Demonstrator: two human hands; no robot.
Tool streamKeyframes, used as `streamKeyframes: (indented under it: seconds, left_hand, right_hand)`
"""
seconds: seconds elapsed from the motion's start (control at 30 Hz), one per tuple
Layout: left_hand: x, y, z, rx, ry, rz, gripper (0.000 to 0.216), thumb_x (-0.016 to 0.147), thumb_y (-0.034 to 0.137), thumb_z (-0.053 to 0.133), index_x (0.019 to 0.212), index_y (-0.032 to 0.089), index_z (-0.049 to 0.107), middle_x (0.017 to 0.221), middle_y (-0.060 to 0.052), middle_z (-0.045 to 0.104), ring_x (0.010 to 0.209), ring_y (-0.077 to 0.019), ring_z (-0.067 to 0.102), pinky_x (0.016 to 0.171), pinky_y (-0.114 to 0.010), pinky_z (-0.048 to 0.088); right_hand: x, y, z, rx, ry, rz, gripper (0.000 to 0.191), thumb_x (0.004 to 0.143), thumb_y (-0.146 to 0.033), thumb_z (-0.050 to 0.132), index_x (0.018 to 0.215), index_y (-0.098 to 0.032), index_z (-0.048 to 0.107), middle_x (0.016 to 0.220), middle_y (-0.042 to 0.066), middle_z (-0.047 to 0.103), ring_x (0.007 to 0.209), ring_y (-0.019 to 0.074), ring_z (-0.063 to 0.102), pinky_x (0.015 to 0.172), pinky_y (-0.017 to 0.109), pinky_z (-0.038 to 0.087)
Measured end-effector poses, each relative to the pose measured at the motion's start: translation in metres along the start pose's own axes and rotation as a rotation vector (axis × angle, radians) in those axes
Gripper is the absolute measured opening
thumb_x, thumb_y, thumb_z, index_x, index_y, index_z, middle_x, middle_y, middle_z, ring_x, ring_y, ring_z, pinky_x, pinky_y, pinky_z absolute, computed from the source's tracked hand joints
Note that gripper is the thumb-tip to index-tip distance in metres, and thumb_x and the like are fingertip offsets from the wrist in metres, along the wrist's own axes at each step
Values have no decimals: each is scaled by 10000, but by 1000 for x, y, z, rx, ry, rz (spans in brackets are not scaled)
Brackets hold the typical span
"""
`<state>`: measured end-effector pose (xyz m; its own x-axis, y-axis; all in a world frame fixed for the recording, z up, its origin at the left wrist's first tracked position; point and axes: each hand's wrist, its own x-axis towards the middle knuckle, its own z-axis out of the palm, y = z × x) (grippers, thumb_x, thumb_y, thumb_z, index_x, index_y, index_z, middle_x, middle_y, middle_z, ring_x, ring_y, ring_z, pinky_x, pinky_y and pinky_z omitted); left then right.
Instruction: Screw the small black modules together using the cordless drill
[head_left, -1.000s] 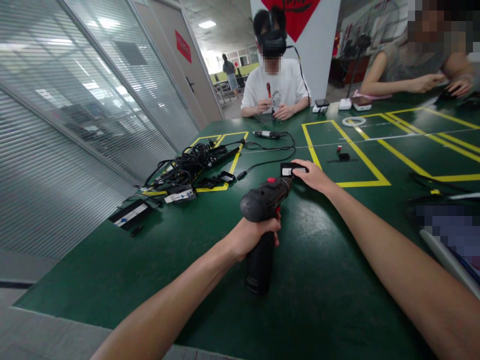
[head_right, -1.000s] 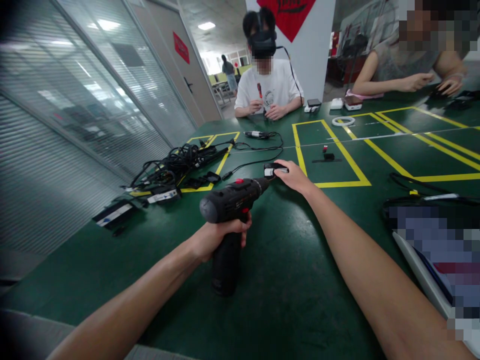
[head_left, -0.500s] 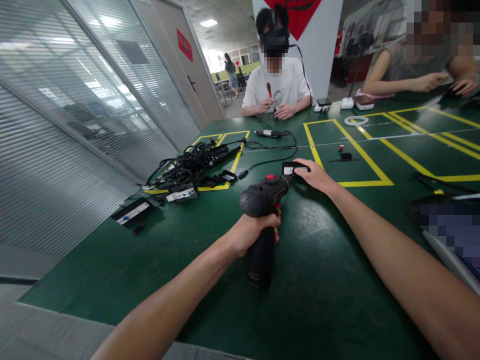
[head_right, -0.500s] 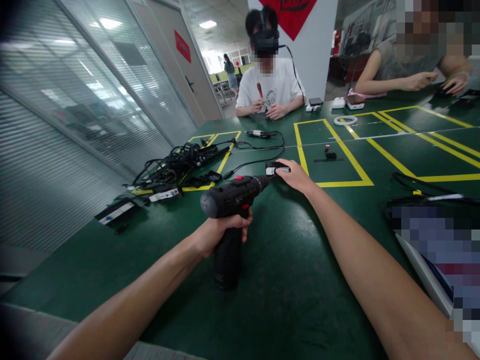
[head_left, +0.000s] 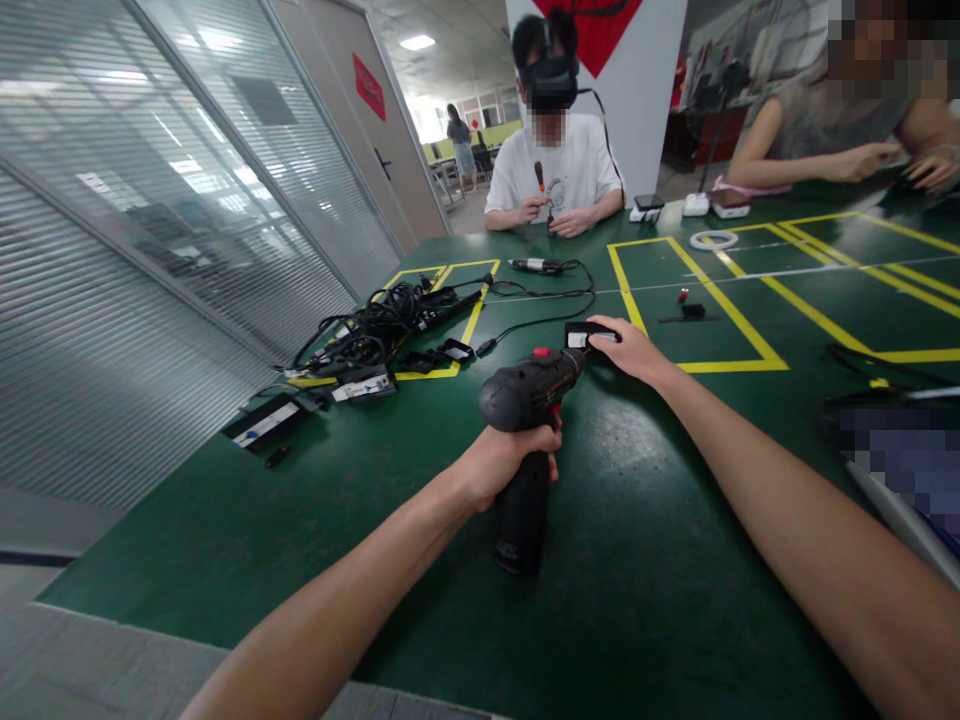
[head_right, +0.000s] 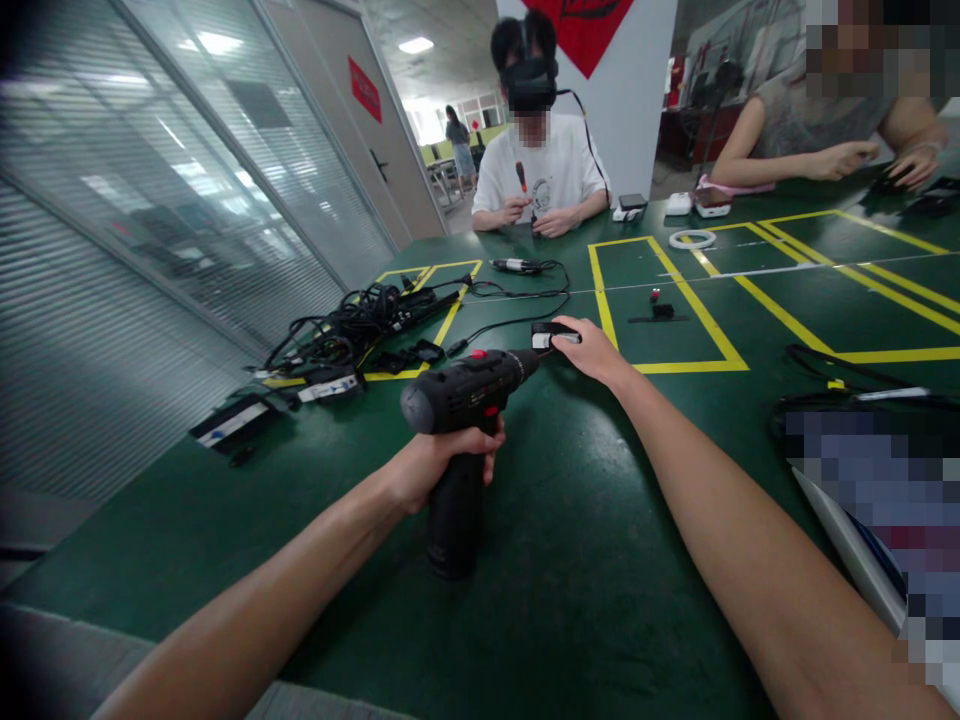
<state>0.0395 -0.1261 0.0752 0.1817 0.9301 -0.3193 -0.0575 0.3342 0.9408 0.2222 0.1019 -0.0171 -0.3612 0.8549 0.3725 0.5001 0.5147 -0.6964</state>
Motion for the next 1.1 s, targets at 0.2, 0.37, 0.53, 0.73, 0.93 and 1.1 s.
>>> streamKeyframes:
  seconds: [0.2,0.37,0.53,0.73,0.93,1.1]
  left_hand:
    - [0,0,0,1,4,1,215,672,210,615,857,133,539,710,1,548,508,-97,556,517,-224,432]
    - [1,-1,0,-6,5,-1,211,679,209,610,860,136,531,692,6,540,506,-96,553,517,-224,430]
    - [2,-1,1,2,10,-3,190,675,202,601,834,140,518,633,18,519,489,-104,545,506,-225,423]
    - [2,-1,1,18,5,17,165,680,200,591,814,139,516,618,15,525,490,-107,545,512,-226,422]
    - [2,-1,6,3,24,36,147,672,193,575,792,140,509,574,23,507,487,-108,537,513,-223,413]
    - [1,0,8,-6,18,14,168,673,193,583,813,141,506,585,30,508,474,-105,541,508,-221,417]
  right_hand:
    - [0,0,0,-2,0,4,427,826,-400,557,1227,-269,623,1129,38,647,983,237,608,895,364,459]
    - [0,-1,-1,1,-2,5,433,830,-403,552,1235,-265,621,1175,37,640,1005,242,608,908,365,455]
    - [0,-1,-1,4,-3,5,437,830,-398,551,1240,-259,618,1220,39,626,1041,247,599,939,375,442]
    - [0,0,-2,2,-11,3,432,829,-408,552,1230,-262,622,1196,41,634,1035,246,602,925,378,451]
    - [1,-1,-3,9,-14,1,430,823,-397,559,1221,-251,628,1180,45,638,1032,246,604,924,370,447]
    - [1,-2,-3,20,-20,-5,415,821,-381,563,1204,-238,638,1168,43,650,998,248,611,893,357,457]
